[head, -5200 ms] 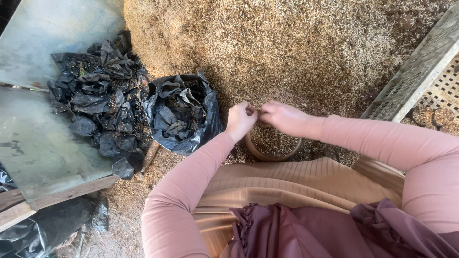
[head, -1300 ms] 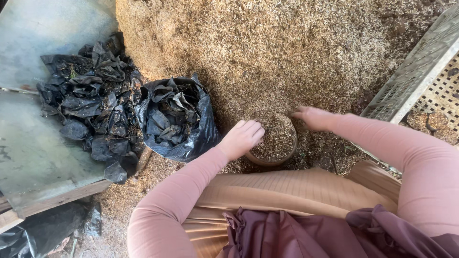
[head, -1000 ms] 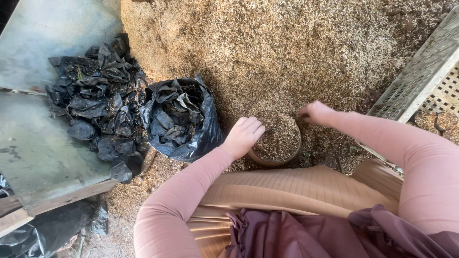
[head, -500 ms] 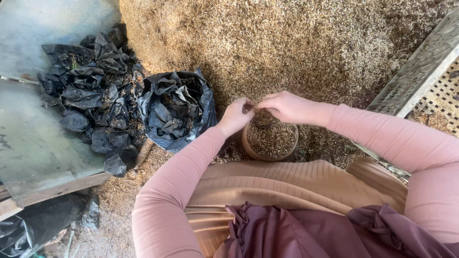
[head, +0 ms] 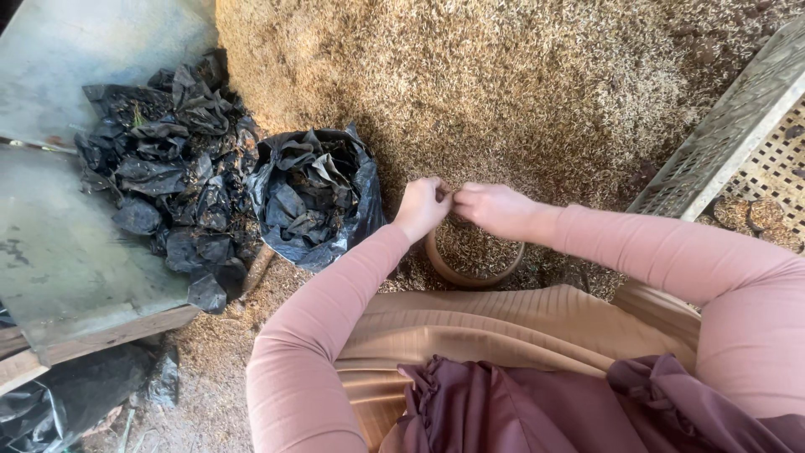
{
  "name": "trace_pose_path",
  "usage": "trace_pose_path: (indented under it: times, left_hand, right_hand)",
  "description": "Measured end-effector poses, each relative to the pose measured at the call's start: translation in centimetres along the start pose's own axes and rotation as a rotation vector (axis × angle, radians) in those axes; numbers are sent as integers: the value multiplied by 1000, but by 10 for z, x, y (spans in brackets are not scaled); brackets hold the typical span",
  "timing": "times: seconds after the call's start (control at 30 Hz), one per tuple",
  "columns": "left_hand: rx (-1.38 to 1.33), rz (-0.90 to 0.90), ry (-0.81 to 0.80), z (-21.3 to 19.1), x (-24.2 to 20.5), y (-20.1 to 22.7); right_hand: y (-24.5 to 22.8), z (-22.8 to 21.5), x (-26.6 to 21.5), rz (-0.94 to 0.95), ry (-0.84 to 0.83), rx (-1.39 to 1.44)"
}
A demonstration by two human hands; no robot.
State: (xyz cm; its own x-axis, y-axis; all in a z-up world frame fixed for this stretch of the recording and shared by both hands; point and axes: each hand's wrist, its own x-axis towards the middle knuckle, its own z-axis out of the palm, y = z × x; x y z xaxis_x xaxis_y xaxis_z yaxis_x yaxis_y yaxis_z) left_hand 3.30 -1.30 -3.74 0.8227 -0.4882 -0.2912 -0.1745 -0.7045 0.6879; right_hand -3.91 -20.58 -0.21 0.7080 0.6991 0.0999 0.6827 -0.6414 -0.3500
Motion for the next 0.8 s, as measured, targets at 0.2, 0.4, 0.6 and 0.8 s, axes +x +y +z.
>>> trace_pose_path:
  times: [0.2, 0.4, 0.6, 0.8]
  left_hand:
    - [-24, 59, 5, -6, 7, -7]
    - [48, 7, 14, 3, 16, -14]
    - [-18, -23, -64, 3, 25, -10]
    - [-132, -267, -176, 10, 27, 1]
  right_hand:
    - [22, -15, 10, 199, 147, 364]
    - [4, 2, 10, 46, 104, 80]
    - [23, -20, 7, 389, 52, 351]
    - [-9, -10, 3, 474, 70, 208]
